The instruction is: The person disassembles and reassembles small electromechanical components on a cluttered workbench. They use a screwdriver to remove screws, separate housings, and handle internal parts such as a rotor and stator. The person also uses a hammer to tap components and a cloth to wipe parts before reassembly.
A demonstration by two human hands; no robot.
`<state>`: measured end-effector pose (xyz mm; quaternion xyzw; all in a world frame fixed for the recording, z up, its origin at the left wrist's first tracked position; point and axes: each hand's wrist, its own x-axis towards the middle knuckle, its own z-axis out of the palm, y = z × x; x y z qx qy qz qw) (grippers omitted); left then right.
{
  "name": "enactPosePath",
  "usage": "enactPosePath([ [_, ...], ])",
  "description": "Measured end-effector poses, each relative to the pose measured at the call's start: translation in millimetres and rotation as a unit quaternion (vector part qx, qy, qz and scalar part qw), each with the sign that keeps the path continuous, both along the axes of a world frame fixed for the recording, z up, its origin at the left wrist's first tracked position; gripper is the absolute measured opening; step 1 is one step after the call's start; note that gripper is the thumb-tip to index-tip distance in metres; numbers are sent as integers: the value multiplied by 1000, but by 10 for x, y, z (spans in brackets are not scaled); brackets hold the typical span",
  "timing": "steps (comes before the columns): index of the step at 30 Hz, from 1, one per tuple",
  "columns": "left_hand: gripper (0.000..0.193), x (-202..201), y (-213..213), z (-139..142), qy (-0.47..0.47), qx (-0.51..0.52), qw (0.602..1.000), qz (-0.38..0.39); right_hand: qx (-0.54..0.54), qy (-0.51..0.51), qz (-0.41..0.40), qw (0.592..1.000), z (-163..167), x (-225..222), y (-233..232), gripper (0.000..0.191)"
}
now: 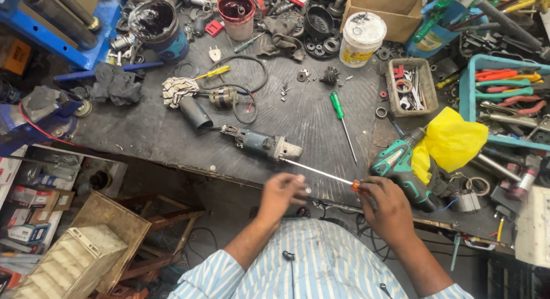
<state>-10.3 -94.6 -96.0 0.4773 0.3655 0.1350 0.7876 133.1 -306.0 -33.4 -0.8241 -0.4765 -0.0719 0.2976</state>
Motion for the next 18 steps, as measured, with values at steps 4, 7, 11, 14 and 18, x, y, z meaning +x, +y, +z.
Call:
enactPosePath([
  [4, 34, 214, -32, -1, -40, -170, 983, -58, 23, -23, 21, 999, -81, -9, 50, 30],
  [7, 35, 350, -65, 16, -39, -206, 978, -17, 13, -40, 44, 998, -105, -7, 90, 32],
  [11, 27, 416, -123, -17, -93, -211, 973, 27, -11, -51, 18, 998, -62, 20, 129, 42],
  [14, 22, 414, -160, -44, -124, -223, 966, 38, -141, 3, 6, 990, -29, 63, 154, 47],
  [18, 27, 415, -216, -33, -154, -258, 953, 48, -189, 40, 14, 981, -81, 80, 293, 32],
])
